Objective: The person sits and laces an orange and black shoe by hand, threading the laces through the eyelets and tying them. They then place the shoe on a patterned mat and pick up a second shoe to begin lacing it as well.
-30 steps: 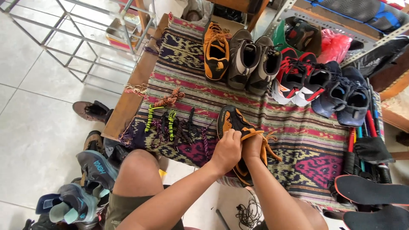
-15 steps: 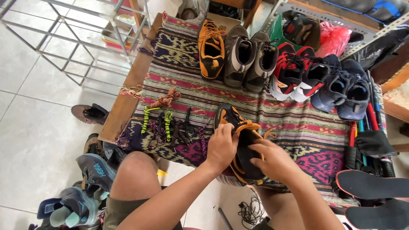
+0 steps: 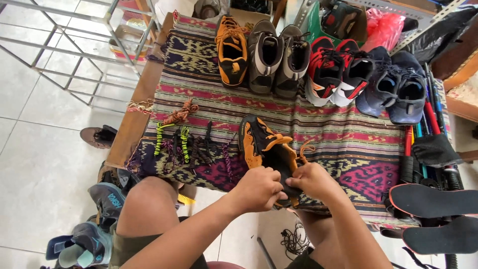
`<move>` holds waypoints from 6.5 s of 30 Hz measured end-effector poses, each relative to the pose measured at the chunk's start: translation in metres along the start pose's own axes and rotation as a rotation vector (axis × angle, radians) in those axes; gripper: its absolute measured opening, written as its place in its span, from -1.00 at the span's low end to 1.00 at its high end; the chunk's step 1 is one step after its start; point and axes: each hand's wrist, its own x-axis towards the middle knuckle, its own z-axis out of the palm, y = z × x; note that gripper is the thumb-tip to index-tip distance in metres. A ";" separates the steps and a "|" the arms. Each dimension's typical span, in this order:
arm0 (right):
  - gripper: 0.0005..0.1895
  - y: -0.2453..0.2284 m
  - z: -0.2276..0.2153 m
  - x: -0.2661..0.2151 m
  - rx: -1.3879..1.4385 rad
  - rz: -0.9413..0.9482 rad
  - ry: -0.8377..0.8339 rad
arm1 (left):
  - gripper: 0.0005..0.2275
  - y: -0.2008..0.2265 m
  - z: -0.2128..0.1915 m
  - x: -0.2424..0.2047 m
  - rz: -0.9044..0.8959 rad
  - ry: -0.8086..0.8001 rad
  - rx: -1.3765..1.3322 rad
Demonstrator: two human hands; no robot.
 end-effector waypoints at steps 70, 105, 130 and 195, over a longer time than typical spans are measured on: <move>-0.82 -0.024 0.035 0.033 -0.683 -0.110 0.034 | -0.81 0.046 0.022 0.007 -0.324 -0.539 0.170; -0.69 0.011 0.066 0.098 -0.773 -0.663 0.002 | -0.87 0.054 0.015 0.018 -0.382 -0.757 0.159; -0.72 -0.041 0.026 0.056 -1.171 -0.332 -0.416 | -0.84 0.045 -0.005 0.024 -0.457 -0.836 0.220; -0.62 -0.054 0.034 -0.012 1.155 -0.679 0.372 | -0.82 -0.003 -0.057 0.021 -0.467 0.344 -0.731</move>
